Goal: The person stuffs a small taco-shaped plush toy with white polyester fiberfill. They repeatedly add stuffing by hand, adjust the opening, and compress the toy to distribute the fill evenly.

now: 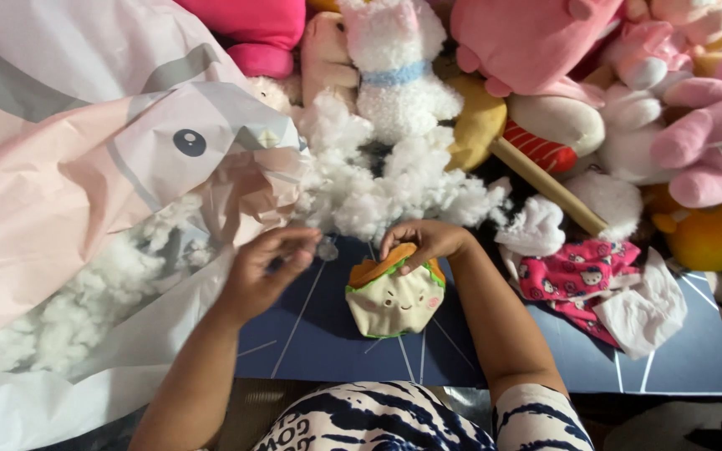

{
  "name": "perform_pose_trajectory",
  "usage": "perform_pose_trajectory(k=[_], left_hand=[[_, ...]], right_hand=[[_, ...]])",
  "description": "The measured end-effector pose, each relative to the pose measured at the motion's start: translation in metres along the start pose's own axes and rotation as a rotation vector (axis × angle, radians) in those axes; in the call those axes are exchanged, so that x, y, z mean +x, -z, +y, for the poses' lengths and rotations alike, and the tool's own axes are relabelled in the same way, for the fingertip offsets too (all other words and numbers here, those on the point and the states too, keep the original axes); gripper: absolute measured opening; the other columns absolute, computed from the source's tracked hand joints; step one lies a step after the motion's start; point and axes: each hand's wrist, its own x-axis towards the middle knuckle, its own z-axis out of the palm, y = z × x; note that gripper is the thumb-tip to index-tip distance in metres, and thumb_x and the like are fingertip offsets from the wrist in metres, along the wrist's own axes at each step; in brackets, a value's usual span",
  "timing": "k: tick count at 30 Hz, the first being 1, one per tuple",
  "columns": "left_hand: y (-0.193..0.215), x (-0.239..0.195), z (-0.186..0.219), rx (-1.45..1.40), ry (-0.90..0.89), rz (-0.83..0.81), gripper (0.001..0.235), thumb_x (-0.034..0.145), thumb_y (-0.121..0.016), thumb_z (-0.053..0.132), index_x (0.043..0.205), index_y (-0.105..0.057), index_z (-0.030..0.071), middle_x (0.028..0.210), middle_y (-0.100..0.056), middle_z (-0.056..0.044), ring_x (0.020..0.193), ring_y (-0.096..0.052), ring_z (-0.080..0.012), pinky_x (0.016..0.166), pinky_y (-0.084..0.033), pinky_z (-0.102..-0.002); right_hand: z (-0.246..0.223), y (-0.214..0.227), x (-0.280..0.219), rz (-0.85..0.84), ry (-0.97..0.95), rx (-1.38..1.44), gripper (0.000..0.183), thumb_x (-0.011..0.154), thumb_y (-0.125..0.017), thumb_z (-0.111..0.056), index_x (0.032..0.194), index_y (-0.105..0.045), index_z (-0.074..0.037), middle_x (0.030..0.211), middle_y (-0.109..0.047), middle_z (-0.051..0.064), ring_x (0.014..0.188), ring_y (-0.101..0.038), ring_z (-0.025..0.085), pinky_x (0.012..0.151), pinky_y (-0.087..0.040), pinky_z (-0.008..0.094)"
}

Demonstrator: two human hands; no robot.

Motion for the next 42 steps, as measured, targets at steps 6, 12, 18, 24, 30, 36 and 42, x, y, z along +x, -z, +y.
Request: perform_pose_trajectory(k=[6, 12, 18, 24, 30, 36, 42], left_hand=[[-0.054, 0.003, -0.082, -0.583, 0.181, -0.438, 0.061, 0.099, -0.072, 0.021, 0.152, -0.049, 0.003, 0.144, -0.062, -0.013, 0.125, -0.063, -0.0201, 0.103, -0.054, -0.039], [-0.066, 0.012, -0.137, -0.6, 0.165, -0.516, 0.046, 0.095, -0.074, 0.003, 0.139, -0.058, 0.0, 0.13, -0.068, -0.018, 0.121, -0.066, -0.0302, 0.099, -0.056, -0.045], [-0.09, 0.017, -0.109, -0.498, 0.032, -0.335, 0.027, 0.101, -0.067, 0.0, 0.128, -0.071, 0.0, 0.087, -0.075, -0.009, 0.09, -0.071, -0.0165, 0.078, -0.054, -0.03], [-0.079, 0.015, -0.104, -0.05, -0.152, -0.453, 0.019, 0.097, -0.073, 0.036, 0.104, -0.081, 0.021, 0.07, -0.063, -0.001, 0.058, -0.054, -0.0122, 0.055, -0.047, -0.027], [-0.062, 0.021, -0.118, 0.207, -0.291, -0.442, 0.021, 0.102, -0.066, 0.034, 0.108, -0.078, 0.019, 0.072, -0.056, -0.002, 0.054, -0.05, -0.0161, 0.052, -0.044, -0.026], [-0.063, 0.02, -0.111, 0.304, -0.587, -0.18, 0.015, 0.096, -0.075, 0.03, 0.095, -0.074, 0.015, 0.109, -0.061, -0.004, 0.104, -0.062, -0.028, 0.077, -0.057, -0.036], [-0.067, 0.015, -0.087, 0.242, -0.746, -0.225, 0.015, 0.097, -0.073, 0.022, 0.097, -0.073, 0.007, 0.103, -0.072, -0.009, 0.098, -0.069, -0.0298, 0.084, -0.057, -0.044]], right_hand=[[-0.051, -0.056, -0.003, 0.028, 0.209, -0.24, 0.038, 0.077, -0.085, 0.007, 0.112, -0.069, 0.005, 0.102, -0.075, 0.015, 0.093, -0.071, 0.021, 0.08, -0.06, 0.037], [-0.093, -0.067, -0.026, 0.144, 0.317, -0.624, 0.034, 0.075, -0.09, -0.007, 0.105, -0.075, -0.003, 0.102, -0.072, 0.011, 0.098, -0.069, 0.028, 0.09, -0.055, 0.04], [-0.115, -0.08, -0.042, 0.132, 0.109, -0.797, 0.04, 0.082, -0.084, -0.008, 0.118, -0.069, -0.002, 0.106, -0.072, 0.022, 0.103, -0.07, 0.044, 0.086, -0.055, 0.053], [-0.103, -0.088, -0.042, 0.06, -0.3, -1.025, 0.047, 0.088, -0.077, -0.016, 0.132, -0.061, -0.01, 0.104, -0.071, 0.02, 0.093, -0.072, 0.039, 0.075, -0.059, 0.047], [-0.112, -0.103, -0.028, 0.155, -0.287, -1.119, 0.043, 0.091, -0.074, -0.017, 0.13, -0.059, -0.006, 0.102, -0.068, 0.019, 0.09, -0.071, 0.039, 0.07, -0.059, 0.045], [-0.109, -0.104, -0.024, 0.282, -0.225, -1.263, 0.045, 0.089, -0.075, -0.017, 0.13, -0.061, -0.006, 0.105, -0.069, 0.018, 0.089, -0.072, 0.039, 0.07, -0.061, 0.046], [-0.109, -0.107, -0.019, 0.718, 0.024, -1.334, 0.037, 0.082, -0.084, -0.027, 0.114, -0.071, -0.013, 0.112, -0.07, 0.014, 0.095, -0.072, 0.038, 0.072, -0.062, 0.049]])
